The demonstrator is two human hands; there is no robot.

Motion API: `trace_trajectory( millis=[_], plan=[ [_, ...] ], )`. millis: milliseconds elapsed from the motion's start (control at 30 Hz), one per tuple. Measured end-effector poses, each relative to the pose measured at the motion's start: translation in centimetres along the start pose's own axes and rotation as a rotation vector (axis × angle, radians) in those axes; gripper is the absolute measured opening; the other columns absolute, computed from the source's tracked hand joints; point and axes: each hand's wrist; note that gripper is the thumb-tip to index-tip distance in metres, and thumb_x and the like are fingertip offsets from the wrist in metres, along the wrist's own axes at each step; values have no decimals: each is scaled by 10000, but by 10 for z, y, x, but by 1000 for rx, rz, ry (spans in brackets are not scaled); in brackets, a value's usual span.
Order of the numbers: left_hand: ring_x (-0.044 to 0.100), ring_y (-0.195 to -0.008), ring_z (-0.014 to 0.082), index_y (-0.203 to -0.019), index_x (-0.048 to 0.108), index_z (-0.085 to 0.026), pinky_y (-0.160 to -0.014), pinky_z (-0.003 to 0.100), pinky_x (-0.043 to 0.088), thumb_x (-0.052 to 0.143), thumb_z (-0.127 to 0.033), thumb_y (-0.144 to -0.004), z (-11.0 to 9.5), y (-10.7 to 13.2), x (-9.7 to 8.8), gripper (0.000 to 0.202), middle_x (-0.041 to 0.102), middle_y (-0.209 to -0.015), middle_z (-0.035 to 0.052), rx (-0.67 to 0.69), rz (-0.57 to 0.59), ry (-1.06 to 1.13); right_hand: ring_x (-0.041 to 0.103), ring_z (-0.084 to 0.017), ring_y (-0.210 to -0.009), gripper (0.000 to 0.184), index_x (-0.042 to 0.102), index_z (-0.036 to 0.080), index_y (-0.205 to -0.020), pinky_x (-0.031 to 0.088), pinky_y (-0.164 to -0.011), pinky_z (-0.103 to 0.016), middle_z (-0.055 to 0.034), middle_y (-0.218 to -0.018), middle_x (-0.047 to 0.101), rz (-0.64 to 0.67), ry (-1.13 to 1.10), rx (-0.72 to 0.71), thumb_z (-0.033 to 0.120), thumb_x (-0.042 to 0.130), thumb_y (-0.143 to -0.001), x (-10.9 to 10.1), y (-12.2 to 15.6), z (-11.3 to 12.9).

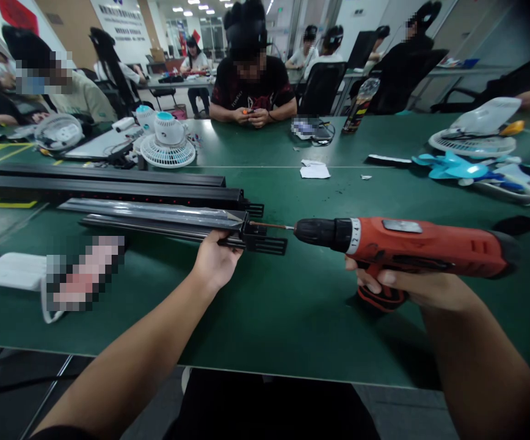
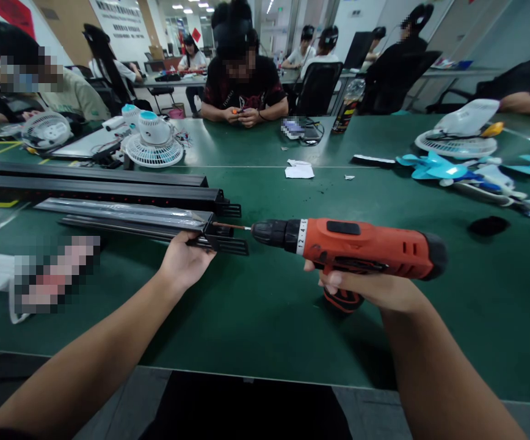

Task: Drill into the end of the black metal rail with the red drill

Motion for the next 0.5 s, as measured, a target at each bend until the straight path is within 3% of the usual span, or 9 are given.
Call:
trace_trajectory(
  millis=[333,500],
  plan=[
    [727,-842,183,-926,687,-227,-782,299,582,628,-75,-902,0,-2,-1,165,753,-892,40,-4,2,0,681,-133,-539,351,943,253,-1121,691,-525,-286,-92,-967,887,35,-12,9,540,992,-925,0,-4,4],
    [725,-849,192,-969,708,-226,-805,322,589,657,-83,-872,0,-7,-7,181,768,-918,42,15,24,-19,680,-148,-534,359,949,225,-1105,690,-524,-283,-47,-772,809,50,-9,-3,541,985,-937,2,-5,6]
  ],
)
Point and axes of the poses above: each hand's wrist, its own y-axis away from the middle knuckle, its own x-axis out of the palm, z = x × y
